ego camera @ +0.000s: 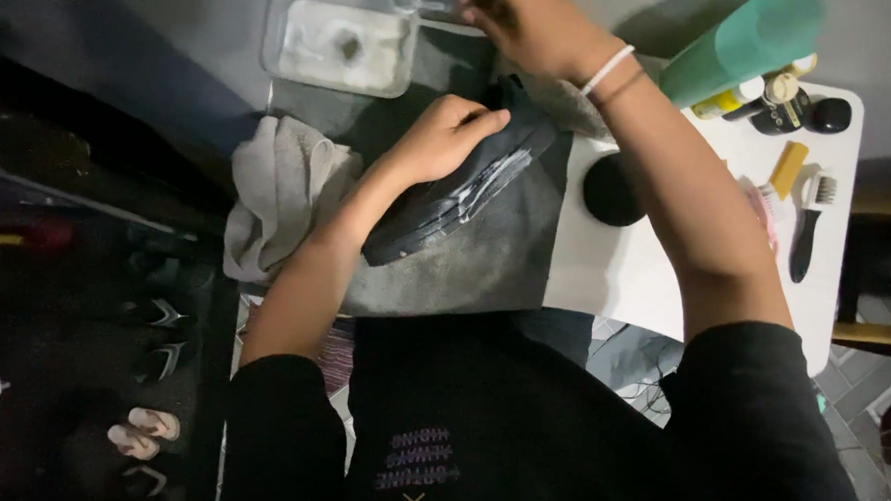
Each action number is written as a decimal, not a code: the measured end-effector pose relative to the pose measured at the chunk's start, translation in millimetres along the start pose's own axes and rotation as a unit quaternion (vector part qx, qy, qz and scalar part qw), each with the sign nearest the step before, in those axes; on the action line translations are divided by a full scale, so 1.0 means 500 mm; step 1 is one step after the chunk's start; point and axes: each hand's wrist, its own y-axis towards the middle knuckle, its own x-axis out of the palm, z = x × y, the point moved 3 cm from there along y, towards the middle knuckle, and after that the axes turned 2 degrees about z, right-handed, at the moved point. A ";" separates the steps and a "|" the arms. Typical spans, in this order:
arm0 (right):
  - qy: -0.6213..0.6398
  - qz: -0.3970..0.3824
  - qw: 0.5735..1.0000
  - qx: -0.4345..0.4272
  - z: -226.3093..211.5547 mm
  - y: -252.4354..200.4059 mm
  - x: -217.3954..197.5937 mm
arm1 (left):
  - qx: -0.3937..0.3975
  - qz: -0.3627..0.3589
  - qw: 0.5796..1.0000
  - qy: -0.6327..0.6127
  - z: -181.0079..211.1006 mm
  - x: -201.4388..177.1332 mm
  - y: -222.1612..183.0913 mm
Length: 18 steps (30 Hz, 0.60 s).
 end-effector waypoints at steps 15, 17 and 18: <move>-0.161 -0.070 0.983 0.046 -0.017 -0.025 -0.018 | -0.004 0.018 1.000 0.002 -0.037 0.003 0.019; -0.164 -0.048 0.985 0.026 -0.019 -0.027 -0.034 | -0.005 0.013 1.000 -0.008 -0.030 0.000 0.014; -0.166 -0.026 0.986 0.007 -0.021 -0.026 -0.042 | -0.006 0.008 1.000 -0.017 -0.027 -0.001 0.012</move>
